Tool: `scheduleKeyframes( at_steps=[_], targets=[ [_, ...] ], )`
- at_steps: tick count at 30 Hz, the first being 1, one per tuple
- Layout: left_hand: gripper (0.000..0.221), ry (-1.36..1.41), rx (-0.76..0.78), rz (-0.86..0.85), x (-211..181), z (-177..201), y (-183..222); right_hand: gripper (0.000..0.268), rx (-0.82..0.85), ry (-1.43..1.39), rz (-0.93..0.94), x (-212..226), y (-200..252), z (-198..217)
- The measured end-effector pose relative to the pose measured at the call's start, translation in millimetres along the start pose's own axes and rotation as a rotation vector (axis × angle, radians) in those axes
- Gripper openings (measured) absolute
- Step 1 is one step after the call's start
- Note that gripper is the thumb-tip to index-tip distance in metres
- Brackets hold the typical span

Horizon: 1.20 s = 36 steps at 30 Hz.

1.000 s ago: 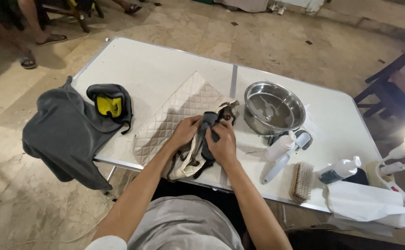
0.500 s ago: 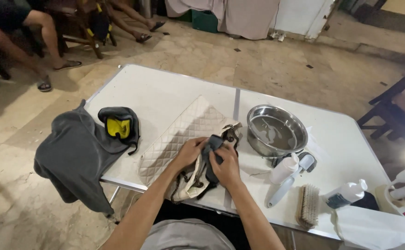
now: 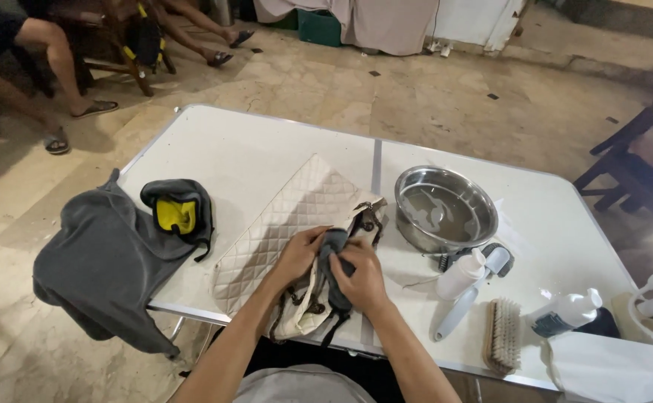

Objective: Cleaning a white quilted handbag using a brush, cleaning solution, and a cloth.

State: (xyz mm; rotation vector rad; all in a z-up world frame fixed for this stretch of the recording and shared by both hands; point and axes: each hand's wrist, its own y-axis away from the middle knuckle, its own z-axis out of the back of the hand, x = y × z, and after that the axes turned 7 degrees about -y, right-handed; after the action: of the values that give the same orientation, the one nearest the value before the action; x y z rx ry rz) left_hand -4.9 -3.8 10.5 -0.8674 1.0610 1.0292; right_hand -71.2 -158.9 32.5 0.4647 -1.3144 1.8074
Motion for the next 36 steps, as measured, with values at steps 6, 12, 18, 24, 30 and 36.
scheduleKeyframes(
  at_steps=[6,12,18,24,30,36],
  targets=[
    [0.042,-0.115,-0.016,0.028,-5,1,0,0.025,0.040,0.098,0.036,9,1,-3],
    [0.051,-0.091,-0.012,0.069,-13,2,8,0.024,-0.118,0.222,-0.007,9,-5,5],
    [0.032,0.205,-0.048,-0.078,46,-11,-23,0.027,0.054,-0.162,-0.188,-32,17,-8],
    [0.047,-0.044,-0.001,-0.042,17,7,-2,0.020,-0.483,0.176,-0.518,-10,0,24],
    [0.046,-0.060,-0.020,0.003,1,4,3,0.021,-0.286,0.260,-0.027,-13,-3,14],
    [0.048,-0.066,-0.054,-0.024,-3,3,4,0.010,0.025,0.099,0.062,-31,10,6]
  ],
)
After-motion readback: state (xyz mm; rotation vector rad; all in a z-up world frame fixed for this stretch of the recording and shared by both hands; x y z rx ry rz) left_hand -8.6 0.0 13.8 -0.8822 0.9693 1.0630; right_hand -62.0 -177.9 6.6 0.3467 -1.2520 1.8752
